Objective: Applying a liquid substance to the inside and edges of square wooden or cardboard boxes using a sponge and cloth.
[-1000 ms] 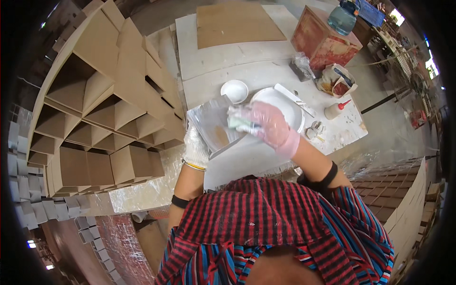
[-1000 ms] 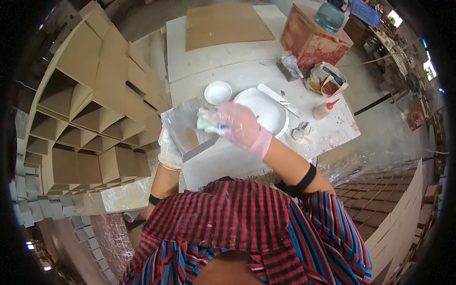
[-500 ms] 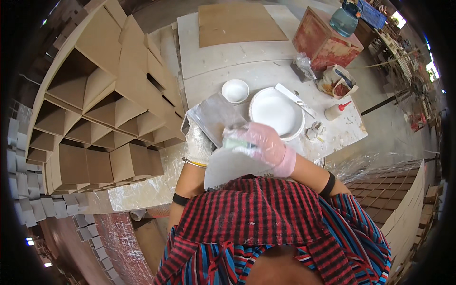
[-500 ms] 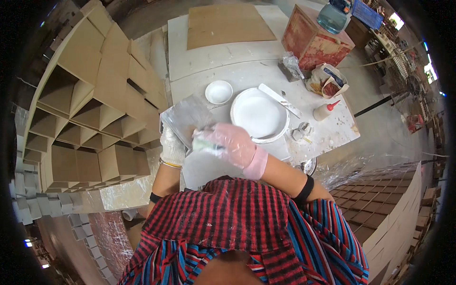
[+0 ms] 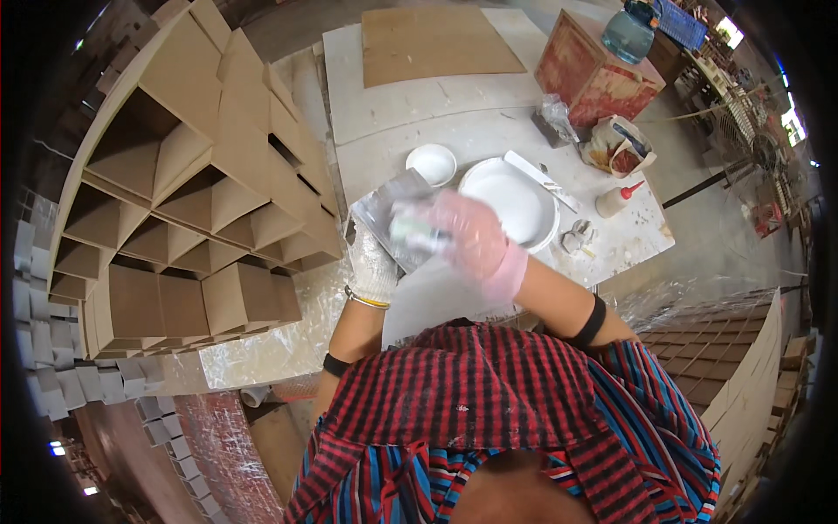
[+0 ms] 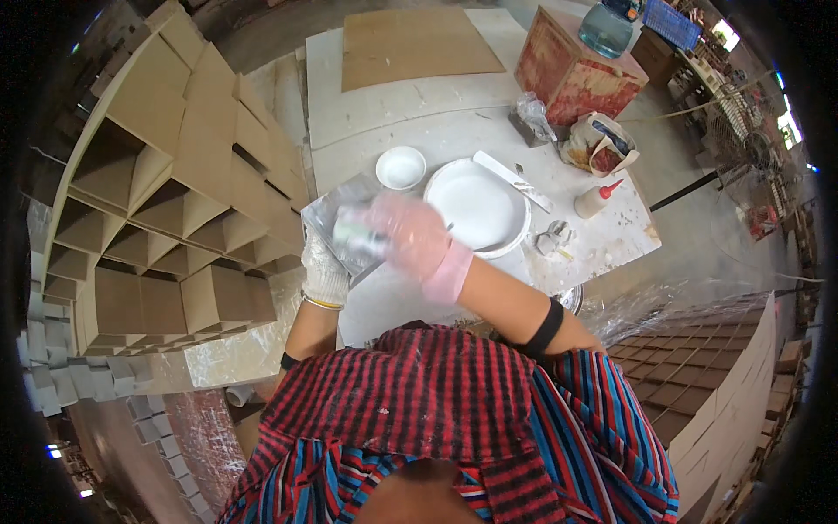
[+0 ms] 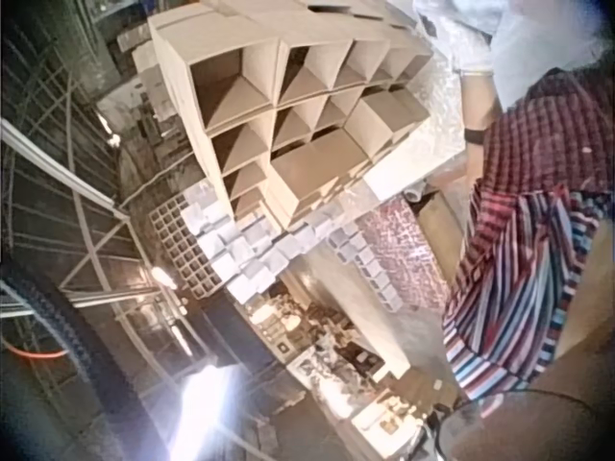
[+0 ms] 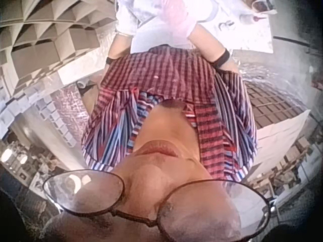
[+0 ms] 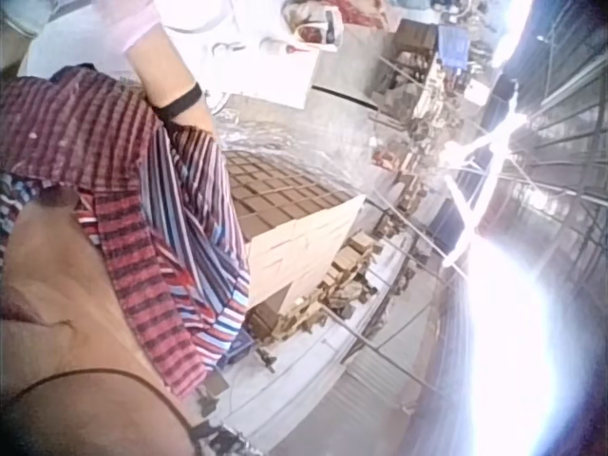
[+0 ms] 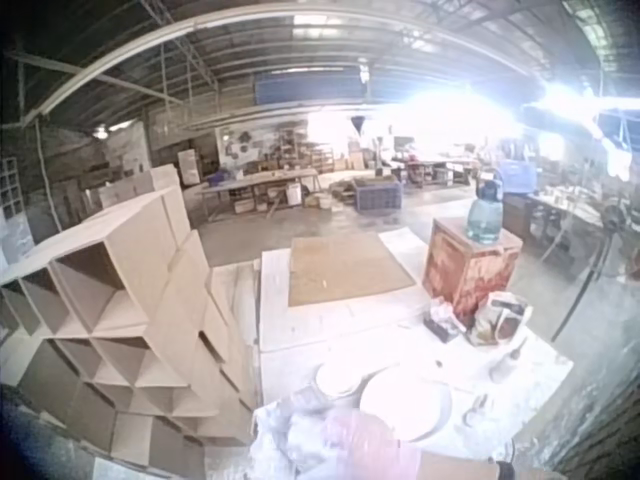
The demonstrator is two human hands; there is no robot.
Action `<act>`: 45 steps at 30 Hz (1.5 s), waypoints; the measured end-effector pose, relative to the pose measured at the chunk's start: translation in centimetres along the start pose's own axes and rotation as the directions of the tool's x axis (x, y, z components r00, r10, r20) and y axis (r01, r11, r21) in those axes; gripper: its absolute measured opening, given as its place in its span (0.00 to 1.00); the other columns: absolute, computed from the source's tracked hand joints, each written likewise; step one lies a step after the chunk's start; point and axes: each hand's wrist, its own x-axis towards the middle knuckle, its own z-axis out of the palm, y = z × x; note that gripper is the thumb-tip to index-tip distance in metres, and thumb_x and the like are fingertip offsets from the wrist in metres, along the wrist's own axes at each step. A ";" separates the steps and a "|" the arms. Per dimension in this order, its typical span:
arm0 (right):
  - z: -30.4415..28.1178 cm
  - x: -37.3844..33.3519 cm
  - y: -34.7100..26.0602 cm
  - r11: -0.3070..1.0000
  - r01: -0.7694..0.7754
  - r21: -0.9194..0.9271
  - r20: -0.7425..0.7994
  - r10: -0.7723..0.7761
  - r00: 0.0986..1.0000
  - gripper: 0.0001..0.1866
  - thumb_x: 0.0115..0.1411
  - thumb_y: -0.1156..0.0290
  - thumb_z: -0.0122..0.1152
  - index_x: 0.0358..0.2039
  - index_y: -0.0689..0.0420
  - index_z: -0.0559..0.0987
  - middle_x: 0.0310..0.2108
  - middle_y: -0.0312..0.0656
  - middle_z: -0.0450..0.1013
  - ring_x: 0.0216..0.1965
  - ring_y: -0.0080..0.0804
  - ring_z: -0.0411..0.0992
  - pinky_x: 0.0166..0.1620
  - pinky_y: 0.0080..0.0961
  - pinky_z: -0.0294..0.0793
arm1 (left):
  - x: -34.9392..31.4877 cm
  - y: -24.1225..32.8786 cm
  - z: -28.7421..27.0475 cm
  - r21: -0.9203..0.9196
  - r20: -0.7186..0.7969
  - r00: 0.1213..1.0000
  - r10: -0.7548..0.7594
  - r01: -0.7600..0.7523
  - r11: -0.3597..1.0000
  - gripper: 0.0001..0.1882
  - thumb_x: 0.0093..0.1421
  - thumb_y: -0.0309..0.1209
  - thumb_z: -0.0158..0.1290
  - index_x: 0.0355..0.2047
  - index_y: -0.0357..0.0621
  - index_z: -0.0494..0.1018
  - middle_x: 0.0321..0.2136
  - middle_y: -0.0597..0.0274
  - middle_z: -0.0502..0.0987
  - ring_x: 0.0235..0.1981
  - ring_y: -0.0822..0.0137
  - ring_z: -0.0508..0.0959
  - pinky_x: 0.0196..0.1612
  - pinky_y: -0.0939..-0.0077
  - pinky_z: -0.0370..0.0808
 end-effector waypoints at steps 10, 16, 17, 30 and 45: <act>-0.8 -0.8 -0.9 0.994 -0.100 0.035 0.032 0.099 0.995 0.17 0.51 0.65 0.61 0.43 0.50 0.76 0.30 0.42 0.71 0.34 0.38 0.71 0.37 0.27 0.71 | -0.4 0.3 -0.1 -0.074 -0.198 0.980 -0.004 -0.011 0.997 0.24 0.63 0.45 0.37 0.52 0.43 0.62 0.48 0.56 0.68 0.47 0.61 0.70 0.48 0.66 0.71; -2.5 -0.7 2.8 0.970 -0.226 0.093 -0.087 0.234 0.968 0.18 0.51 0.64 0.61 0.44 0.49 0.75 0.29 0.43 0.72 0.31 0.40 0.71 0.35 0.28 0.71 | -1.0 0.6 2.2 0.137 -0.378 0.925 0.034 0.020 0.990 0.32 0.61 0.54 0.35 0.54 0.39 0.59 0.50 0.48 0.66 0.50 0.53 0.68 0.52 0.58 0.67; -2.8 -1.0 1.3 0.967 -0.238 0.094 -0.079 0.245 0.966 0.18 0.51 0.64 0.61 0.44 0.49 0.75 0.29 0.43 0.72 0.31 0.40 0.71 0.35 0.28 0.71 | -1.1 0.1 1.0 0.130 -0.386 0.922 0.023 0.030 0.991 0.32 0.61 0.54 0.35 0.54 0.39 0.59 0.50 0.48 0.66 0.50 0.53 0.68 0.52 0.58 0.67; -1.8 0.8 0.8 0.957 0.011 0.289 0.063 -0.031 0.998 0.21 0.52 0.61 0.59 0.48 0.48 0.72 0.33 0.43 0.71 0.34 0.41 0.70 0.37 0.33 0.69 | -1.8 -1.1 1.6 0.015 -0.275 0.932 -0.236 0.249 0.968 0.23 0.62 0.47 0.40 0.51 0.45 0.64 0.45 0.59 0.71 0.44 0.66 0.71 0.48 0.70 0.70; -2.4 3.2 0.0 0.999 0.006 0.050 0.013 -0.007 1.000 0.23 0.51 0.57 0.59 0.48 0.47 0.73 0.31 0.39 0.71 0.31 0.38 0.70 0.33 0.31 0.70 | -2.6 -0.7 -0.9 0.146 -0.273 0.911 -0.309 0.356 0.923 0.25 0.62 0.47 0.40 0.52 0.41 0.62 0.47 0.59 0.69 0.47 0.66 0.70 0.48 0.71 0.70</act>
